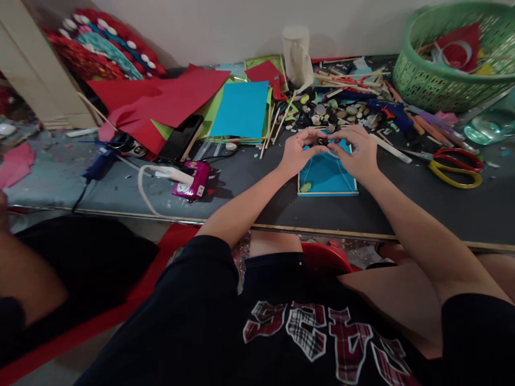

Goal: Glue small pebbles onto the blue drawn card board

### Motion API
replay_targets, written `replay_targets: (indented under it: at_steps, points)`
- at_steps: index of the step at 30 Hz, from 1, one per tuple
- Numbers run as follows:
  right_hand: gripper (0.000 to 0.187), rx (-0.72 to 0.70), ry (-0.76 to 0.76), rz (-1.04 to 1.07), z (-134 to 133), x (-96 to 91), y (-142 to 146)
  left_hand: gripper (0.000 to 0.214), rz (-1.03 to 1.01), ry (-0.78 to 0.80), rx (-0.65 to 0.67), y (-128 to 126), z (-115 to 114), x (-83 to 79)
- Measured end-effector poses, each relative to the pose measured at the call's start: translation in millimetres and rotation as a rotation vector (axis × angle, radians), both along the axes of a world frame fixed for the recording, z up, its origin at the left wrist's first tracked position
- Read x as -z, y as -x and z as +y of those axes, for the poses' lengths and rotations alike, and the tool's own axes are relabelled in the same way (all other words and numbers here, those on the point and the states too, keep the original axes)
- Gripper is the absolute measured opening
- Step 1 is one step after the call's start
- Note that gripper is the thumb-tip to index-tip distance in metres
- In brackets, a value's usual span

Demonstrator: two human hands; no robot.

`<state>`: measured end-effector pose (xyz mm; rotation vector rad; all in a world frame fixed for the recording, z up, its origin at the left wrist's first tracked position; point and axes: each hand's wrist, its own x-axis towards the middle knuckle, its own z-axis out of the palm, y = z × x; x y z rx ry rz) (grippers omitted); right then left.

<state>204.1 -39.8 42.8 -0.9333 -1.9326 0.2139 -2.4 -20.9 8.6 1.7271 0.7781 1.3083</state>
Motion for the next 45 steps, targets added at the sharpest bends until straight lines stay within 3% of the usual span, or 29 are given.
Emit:
replay_targets:
  at_steps: [4, 15, 25, 37, 45]
  points:
    - [0.029, 0.011, -0.021, -0.063, 0, 3.6, 2, 0.071, 0.026, -0.033, -0.037, -1, -5, -1.5]
    - [0.024, -0.059, -0.038, -0.184, 1, 7.6, 1, 0.064, 0.170, -0.016, -0.124, 4, -16, -8.3]
    - [0.021, -0.080, 0.025, -0.257, 4, 7.3, -1, 0.069, 0.297, -0.132, -0.149, 5, -15, -7.8]
    - [0.028, 0.002, 0.026, -0.122, 0, -3.4, 2, 0.067, 0.299, -0.226, -0.211, 5, -6, 0.4]
    - [0.025, 0.036, 0.042, -0.104, -4, -3.7, 3, 0.053, 0.278, -0.241, -0.113, 4, -9, 4.2]
